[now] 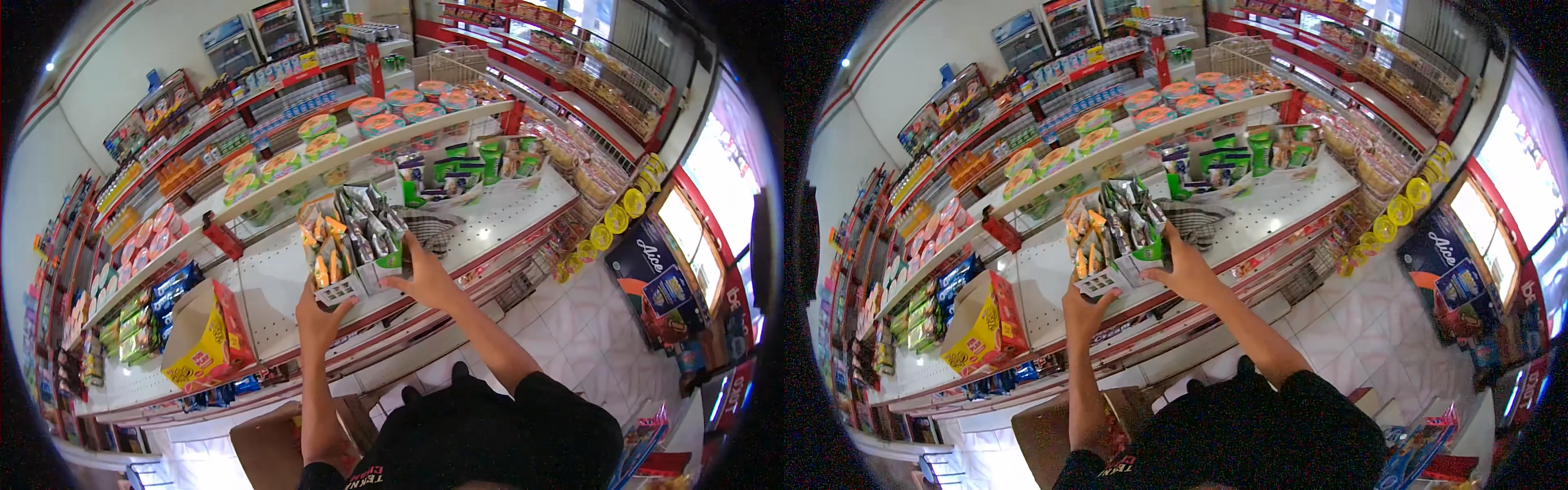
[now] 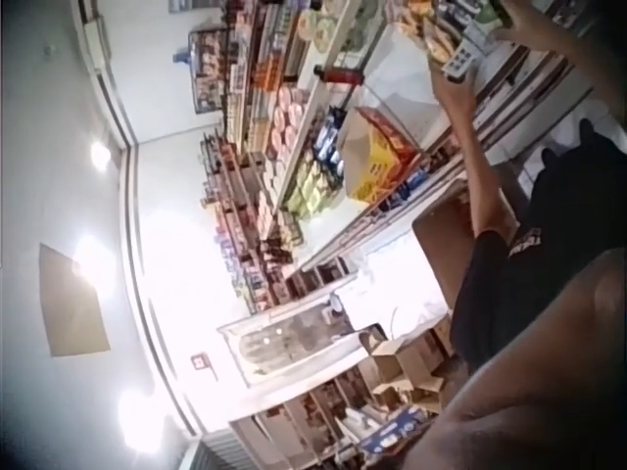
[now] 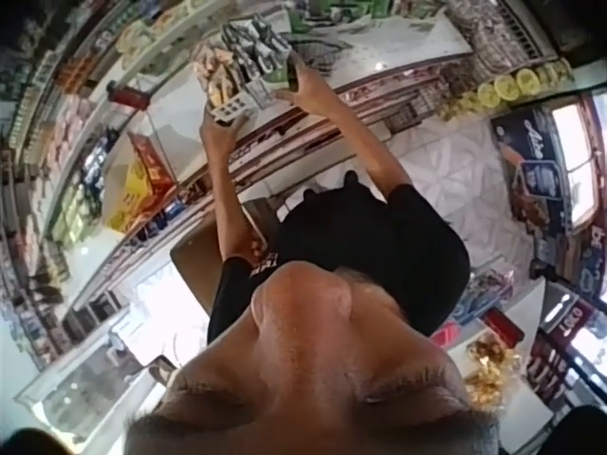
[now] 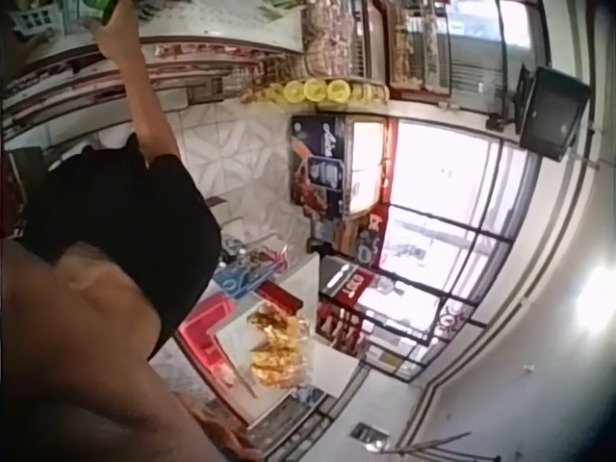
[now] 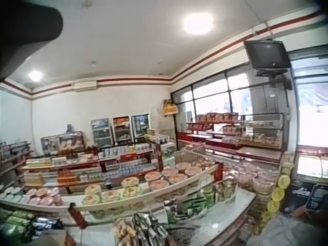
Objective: The person is taking packaged snack items from a cardboard box and placing them onto grocery store shelves.
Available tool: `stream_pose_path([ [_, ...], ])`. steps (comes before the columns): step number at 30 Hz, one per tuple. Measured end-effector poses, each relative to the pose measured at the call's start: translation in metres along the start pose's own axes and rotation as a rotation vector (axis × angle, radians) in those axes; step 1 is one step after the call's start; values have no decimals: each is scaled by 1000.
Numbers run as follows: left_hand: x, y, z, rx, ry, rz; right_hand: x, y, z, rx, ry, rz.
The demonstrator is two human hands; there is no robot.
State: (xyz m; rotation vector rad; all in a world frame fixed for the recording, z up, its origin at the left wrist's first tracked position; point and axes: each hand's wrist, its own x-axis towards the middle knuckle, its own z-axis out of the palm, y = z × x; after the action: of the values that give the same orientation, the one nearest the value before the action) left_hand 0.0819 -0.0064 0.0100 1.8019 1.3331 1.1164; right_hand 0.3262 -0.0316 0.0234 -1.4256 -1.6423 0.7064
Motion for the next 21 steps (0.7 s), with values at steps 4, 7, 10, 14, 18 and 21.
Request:
stream_pose_path([
  [4, -16, 4, 19, 265, 273, 85, -19, 8, -31, -174, 108, -6],
  [7, -44, 21, 37, 124, 590, 466, -25, 34, -78, -119, 288, -7],
  [10, -65, 55, 76, 163, 312, 651, -12, 70, -125, -208, 492, -31],
  [14, -32, 102, 163, -3, -141, 410, 13, 110, -168, -282, 601, -86],
  [18, 31, 130, 247, 41, -216, 133, 27, 132, -189, -382, 546, -144],
  [21, 60, 139, 287, 260, -102, 246, 28, 147, -215, -202, 490, -252],
])
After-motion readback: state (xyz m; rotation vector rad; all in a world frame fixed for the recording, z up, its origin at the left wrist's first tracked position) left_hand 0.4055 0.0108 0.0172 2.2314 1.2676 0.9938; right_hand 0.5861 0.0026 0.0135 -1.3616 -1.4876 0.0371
